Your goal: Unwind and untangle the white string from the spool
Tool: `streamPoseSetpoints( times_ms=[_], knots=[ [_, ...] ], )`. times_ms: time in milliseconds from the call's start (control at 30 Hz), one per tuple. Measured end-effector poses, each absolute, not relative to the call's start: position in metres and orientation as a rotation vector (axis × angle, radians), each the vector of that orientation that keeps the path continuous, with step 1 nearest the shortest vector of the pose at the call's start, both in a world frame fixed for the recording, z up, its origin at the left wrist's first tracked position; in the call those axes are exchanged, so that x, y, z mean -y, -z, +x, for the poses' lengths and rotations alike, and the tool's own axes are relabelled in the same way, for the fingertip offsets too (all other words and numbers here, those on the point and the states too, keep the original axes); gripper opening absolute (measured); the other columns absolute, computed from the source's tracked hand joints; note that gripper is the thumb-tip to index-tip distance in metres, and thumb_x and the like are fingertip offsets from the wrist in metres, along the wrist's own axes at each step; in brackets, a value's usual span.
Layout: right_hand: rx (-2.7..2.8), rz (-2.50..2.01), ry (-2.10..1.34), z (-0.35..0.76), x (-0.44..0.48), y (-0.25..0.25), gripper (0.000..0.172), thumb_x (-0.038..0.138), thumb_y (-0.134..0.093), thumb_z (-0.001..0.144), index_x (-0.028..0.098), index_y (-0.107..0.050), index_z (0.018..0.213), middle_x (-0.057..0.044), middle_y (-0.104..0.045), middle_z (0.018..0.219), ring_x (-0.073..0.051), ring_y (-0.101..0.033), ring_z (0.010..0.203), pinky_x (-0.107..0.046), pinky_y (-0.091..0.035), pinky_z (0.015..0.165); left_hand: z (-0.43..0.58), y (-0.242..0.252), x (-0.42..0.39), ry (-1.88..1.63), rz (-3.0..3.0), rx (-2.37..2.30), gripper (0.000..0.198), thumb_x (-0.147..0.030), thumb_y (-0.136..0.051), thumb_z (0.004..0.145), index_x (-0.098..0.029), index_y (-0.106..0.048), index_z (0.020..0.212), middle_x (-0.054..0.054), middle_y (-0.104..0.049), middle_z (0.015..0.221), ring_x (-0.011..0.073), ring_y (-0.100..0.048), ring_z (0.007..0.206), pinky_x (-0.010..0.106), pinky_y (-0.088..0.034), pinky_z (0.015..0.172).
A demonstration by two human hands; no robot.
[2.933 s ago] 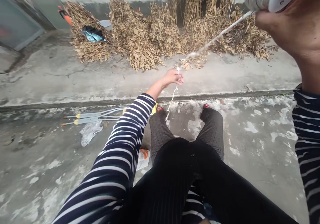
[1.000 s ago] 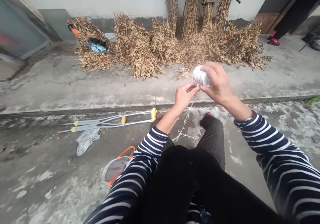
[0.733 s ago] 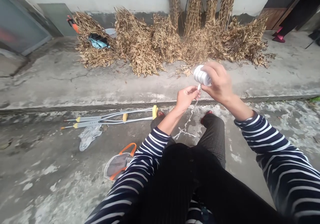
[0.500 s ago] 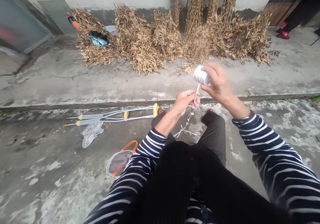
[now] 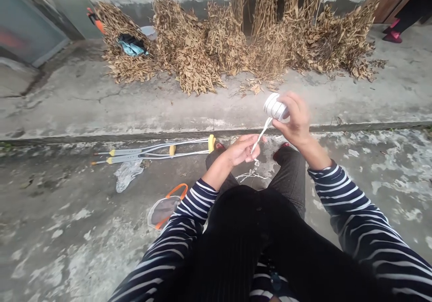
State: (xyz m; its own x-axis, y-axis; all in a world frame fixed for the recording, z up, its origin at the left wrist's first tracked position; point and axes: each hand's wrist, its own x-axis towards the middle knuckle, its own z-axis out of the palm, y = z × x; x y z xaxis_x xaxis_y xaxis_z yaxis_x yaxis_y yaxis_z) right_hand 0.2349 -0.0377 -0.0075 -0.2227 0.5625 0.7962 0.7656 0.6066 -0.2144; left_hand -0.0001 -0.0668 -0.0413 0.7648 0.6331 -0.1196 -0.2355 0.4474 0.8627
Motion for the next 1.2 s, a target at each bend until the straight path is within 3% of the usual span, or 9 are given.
streamPoseSetpoints(
  times_ms=[200,400,467,567,667,800,900,1000,1200],
  knots=[
    [1.892,-1.021,0.324,0.236,0.040,0.011,0.051,0.055,-0.060,0.098,0.021,-0.059,0.136,-0.017,-0.066,0.132,-0.035,-0.066,0.123,-0.055,-0.059,0.099,0.001,0.037,0.072,-0.506,1.035,-0.480,0.051,-0.062,-0.076,0.089,-0.016,-0.063,0.107,0.002,-0.073,0.068,0.0097,-0.061,0.046,0.020,-0.043,0.047],
    [1.840,-1.053,0.275,0.238,0.048,0.007,0.052,0.047,-0.067,0.093,0.024,-0.058,0.138,-0.015,-0.063,0.136,-0.035,-0.064,0.126,-0.057,-0.061,0.097,-0.026,0.093,0.054,-0.355,1.179,-0.723,0.053,-0.060,-0.084,0.081,-0.011,-0.069,0.095,0.009,-0.076,0.081,0.0140,-0.070,0.065,0.022,-0.052,0.054],
    [1.793,-1.031,0.276,0.241,0.047,0.004,0.054,0.044,-0.068,0.091,0.024,-0.056,0.140,-0.015,-0.062,0.136,-0.035,-0.062,0.128,-0.057,-0.061,0.096,-0.037,0.105,0.046,-0.322,1.263,-0.874,0.038,-0.048,-0.077,0.090,-0.011,-0.071,0.095,0.013,-0.079,0.092,0.0184,-0.075,0.080,0.027,-0.059,0.064],
    [1.758,-1.026,0.294,0.243,0.045,0.001,0.055,0.040,-0.069,0.088,0.024,-0.056,0.139,-0.015,-0.062,0.134,-0.035,-0.060,0.130,-0.059,-0.058,0.101,-0.044,0.104,0.035,-0.517,1.535,-1.302,0.019,-0.022,-0.071,0.092,-0.012,-0.074,0.107,0.018,-0.076,0.126,0.0283,-0.072,0.118,0.040,-0.063,0.095],
    [1.768,-1.079,0.324,0.241,0.045,-0.001,0.056,0.038,-0.071,0.085,0.024,-0.057,0.137,-0.015,-0.063,0.134,-0.036,-0.060,0.129,-0.061,-0.054,0.108,-0.025,0.085,0.031,-0.863,1.651,-1.365,0.041,-0.012,-0.068,0.089,-0.015,-0.070,0.130,0.017,-0.062,0.152,0.0312,-0.061,0.139,0.045,-0.057,0.110],
    [1.780,-1.093,0.343,0.233,0.047,-0.001,0.056,0.036,-0.071,0.084,0.023,-0.057,0.137,-0.016,-0.062,0.135,-0.036,-0.060,0.129,-0.060,-0.053,0.109,0.029,0.055,0.042,-1.061,1.302,-0.830,0.046,-0.025,-0.074,0.088,-0.018,-0.065,0.133,0.015,-0.067,0.144,0.0279,-0.068,0.128,0.036,-0.065,0.088],
    [1.784,-1.072,0.368,0.227,0.050,0.003,0.057,0.033,-0.071,0.084,0.022,-0.056,0.138,-0.016,-0.062,0.135,-0.035,-0.061,0.128,-0.058,-0.054,0.107,0.062,0.042,0.055,-1.125,1.136,-0.655,0.032,-0.025,-0.079,0.084,-0.015,-0.069,0.113,0.010,-0.078,0.108,0.0194,-0.075,0.097,0.030,-0.064,0.079],
    [1.774,-1.105,0.385,0.224,0.055,0.008,0.053,0.031,-0.068,0.086,0.022,-0.057,0.137,-0.015,-0.063,0.134,-0.034,-0.062,0.127,-0.057,-0.056,0.105,0.070,0.036,0.066,-1.088,1.101,-0.660,0.016,-0.023,-0.077,0.086,-0.014,-0.068,0.096,0.001,-0.071,0.073,0.0105,-0.066,0.064,0.024,-0.059,0.067],
    [1.734,-1.161,0.294,0.226,0.064,0.019,0.046,0.042,-0.065,0.093,0.022,-0.058,0.134,-0.016,-0.064,0.133,-0.032,-0.063,0.124,-0.054,-0.061,0.100,0.037,0.034,0.071,-0.961,1.117,-0.815,0.020,-0.026,-0.069,0.094,-0.014,-0.064,0.108,-0.003,-0.070,0.066,0.0089,-0.062,0.048,0.019,-0.045,0.045]
  ],
)
